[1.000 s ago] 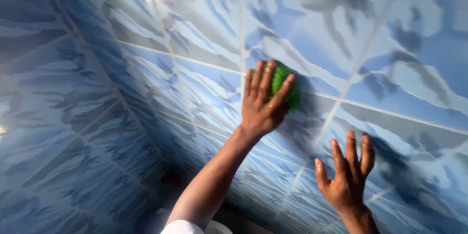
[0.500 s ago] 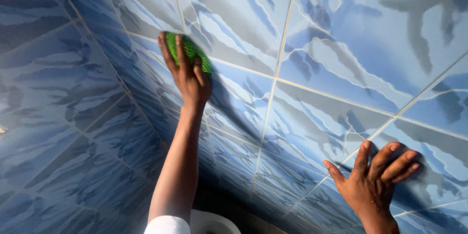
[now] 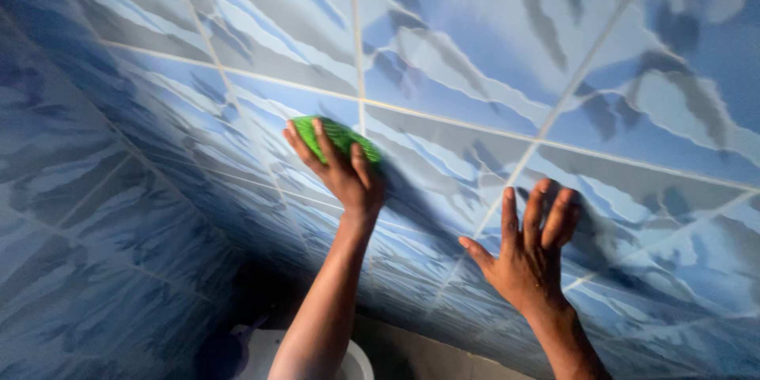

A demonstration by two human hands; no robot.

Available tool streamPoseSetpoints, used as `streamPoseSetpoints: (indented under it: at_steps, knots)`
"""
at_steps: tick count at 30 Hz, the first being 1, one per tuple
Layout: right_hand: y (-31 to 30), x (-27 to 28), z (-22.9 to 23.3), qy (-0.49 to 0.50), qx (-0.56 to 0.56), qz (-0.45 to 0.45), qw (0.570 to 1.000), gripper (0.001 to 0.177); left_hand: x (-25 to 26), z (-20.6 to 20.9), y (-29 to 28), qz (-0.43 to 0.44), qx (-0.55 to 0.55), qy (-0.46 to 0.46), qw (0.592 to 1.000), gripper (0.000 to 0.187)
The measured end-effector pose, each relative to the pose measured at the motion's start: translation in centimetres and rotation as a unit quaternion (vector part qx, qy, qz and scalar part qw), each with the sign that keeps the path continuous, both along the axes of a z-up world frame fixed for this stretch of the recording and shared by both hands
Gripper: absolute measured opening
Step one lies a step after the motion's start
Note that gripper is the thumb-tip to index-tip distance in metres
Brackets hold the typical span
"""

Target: The person scrubs blue patterned wall tiles in a bathroom using a green sponge. They repeatedly dip the sponge into a purple cup of water and wipe the tiles in circular and vertical motions.

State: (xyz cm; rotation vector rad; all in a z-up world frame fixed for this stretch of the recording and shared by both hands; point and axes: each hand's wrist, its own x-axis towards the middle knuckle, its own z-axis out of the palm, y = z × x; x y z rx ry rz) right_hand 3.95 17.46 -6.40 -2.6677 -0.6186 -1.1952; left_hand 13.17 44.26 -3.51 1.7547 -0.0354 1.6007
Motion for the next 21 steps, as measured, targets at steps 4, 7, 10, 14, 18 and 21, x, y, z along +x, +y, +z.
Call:
streamPoseSetpoints:
  at_steps: [4, 7, 10, 14, 18, 21]
  knots:
    - [-1.2, -2.8, 2.8, 0.01, 0.049, 0.083, 0.995, 0.095, -2.5, -0.5, -6.6, -0.042, 0.108, 0.003, 0.993, 0.06]
    - [-2.8, -5.0, 3.5, 0.024, 0.123, 0.142, 0.982, 0.086, -4.0, -0.6, -12.6, -0.068, 0.169, 0.001, 0.983, 0.06]
    - [-5.5, -6.8, 3.1, 0.003, 0.152, 0.128, 0.98, 0.083, -5.6, -0.5, -18.9, -0.08, 0.219, 0.004, 0.972, 0.057]
    - [-10.3, -9.6, 0.3, -0.002, 0.222, 0.058, 0.973, 0.076, -7.5, 0.0, -27.2, -0.111, 0.275, 0.004, 0.955, 0.057]
    - [-14.0, -12.5, -3.9, 0.024, 0.334, -0.003, 0.942, 0.076, -9.4, 0.4, -35.5, -0.116, 0.352, -0.007, 0.929, 0.056]
    - [-16.9, -14.7, -5.8, 0.031, 0.38, -0.05, 0.923, 0.078, -10.7, 0.8, -41.3, -0.153, 0.407, 0.007, 0.901, 0.063]
